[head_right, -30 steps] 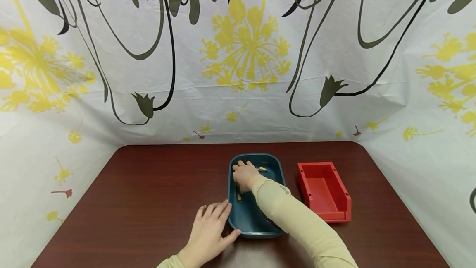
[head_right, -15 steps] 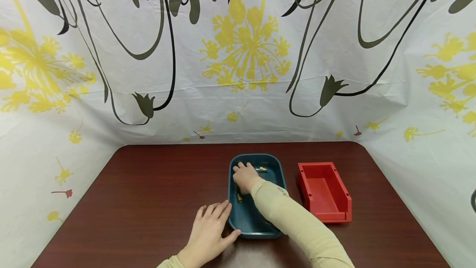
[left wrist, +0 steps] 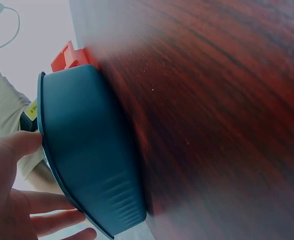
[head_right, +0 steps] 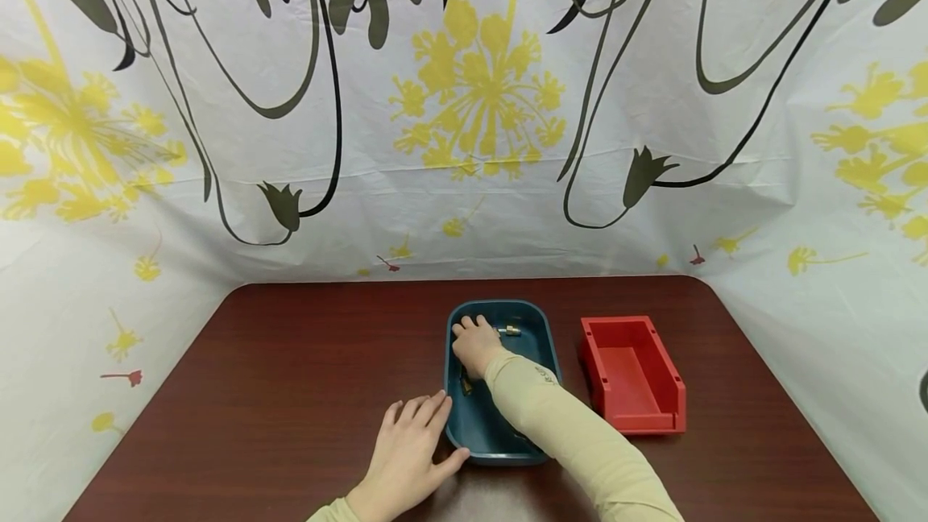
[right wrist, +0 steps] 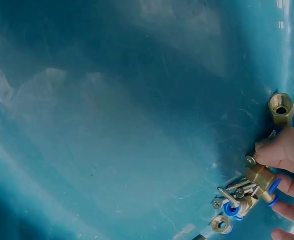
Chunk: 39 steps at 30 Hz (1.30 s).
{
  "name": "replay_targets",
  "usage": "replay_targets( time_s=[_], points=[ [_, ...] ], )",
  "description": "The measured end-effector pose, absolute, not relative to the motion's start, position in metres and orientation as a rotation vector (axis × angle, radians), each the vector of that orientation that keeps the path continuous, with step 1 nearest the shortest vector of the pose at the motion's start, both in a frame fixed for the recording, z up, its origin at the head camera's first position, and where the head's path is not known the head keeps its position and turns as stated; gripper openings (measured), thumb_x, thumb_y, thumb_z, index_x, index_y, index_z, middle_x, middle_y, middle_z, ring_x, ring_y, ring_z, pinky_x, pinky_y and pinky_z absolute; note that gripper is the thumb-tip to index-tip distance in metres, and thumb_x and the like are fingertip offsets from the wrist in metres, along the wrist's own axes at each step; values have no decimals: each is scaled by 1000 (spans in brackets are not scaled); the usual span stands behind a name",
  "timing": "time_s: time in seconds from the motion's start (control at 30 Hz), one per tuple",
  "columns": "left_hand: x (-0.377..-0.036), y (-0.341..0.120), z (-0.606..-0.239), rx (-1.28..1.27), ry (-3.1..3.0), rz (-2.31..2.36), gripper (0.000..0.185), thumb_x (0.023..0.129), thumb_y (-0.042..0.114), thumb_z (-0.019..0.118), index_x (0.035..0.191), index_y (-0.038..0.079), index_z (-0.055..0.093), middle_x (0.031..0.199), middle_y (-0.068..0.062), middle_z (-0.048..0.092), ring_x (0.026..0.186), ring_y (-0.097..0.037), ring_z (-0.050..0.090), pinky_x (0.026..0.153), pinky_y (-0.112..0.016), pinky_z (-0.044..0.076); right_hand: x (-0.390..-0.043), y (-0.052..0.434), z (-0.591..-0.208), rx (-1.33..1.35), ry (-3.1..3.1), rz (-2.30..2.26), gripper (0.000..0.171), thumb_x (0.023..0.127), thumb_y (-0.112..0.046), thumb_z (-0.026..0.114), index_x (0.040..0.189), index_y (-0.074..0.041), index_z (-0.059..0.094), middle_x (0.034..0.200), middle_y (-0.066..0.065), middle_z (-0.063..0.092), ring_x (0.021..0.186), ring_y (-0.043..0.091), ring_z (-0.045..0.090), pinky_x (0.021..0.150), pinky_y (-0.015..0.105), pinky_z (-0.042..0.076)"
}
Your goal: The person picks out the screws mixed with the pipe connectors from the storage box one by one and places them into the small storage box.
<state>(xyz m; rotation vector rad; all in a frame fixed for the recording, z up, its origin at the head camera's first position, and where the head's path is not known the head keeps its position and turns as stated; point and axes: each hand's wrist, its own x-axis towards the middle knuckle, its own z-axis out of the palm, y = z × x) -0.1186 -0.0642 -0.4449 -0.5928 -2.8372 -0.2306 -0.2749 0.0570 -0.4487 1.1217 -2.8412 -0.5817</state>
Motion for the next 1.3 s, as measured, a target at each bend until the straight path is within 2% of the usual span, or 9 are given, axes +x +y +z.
replay_targets(
  time_s=[0.2,0.53,0.63,0.9,1.07,1.3],
  points=[
    [-119,-64,-446,-592,-2838,-225,64,77,57,54,119,9,57,120,-4,51,102,-22,46,82,-52,33,-275,57,-450,1124,-2833,-596,35,62,-43,76,86,-17,71,112,3,52,107,24,40,93,43,29],
    [-118,-63,-446,-597,-2854,-241,64,77,57,53,120,9,56,121,-4,50,103,-22,45,82,-52,32,-276,61,-448,1129,-2853,-578,33,61,-46,76,79,-19,70,113,2,50,110,24,37,96,47,22],
    [-118,-63,-446,-594,-2857,-237,65,77,57,53,120,9,56,121,-4,50,103,-22,45,83,-52,32,-276,62,-445,1137,-2850,-552,33,60,-47,76,76,-20,69,112,3,49,109,24,38,96,47,23],
    [-118,-63,-447,-582,-2838,-226,64,77,57,53,119,9,56,120,-4,51,103,-22,45,82,-53,32,-277,66,-433,1189,-2830,-464,27,61,-44,76,53,-26,56,104,1,48,107,24,38,95,49,22],
    [-117,-63,-445,-578,-2857,-246,64,78,56,53,120,9,55,121,-4,50,104,-23,45,83,-53,31,-276,69,-429,1222,-2789,-423,28,62,-39,75,51,-26,54,97,-1,47,103,23,39,94,49,23],
    [-117,-62,-446,-581,-2839,-240,64,78,56,53,120,8,55,121,-5,51,103,-23,45,83,-52,32,-273,71,-418,1254,-2763,-392,28,65,-38,73,49,-27,53,101,0,49,102,22,39,89,48,28]
  ],
)
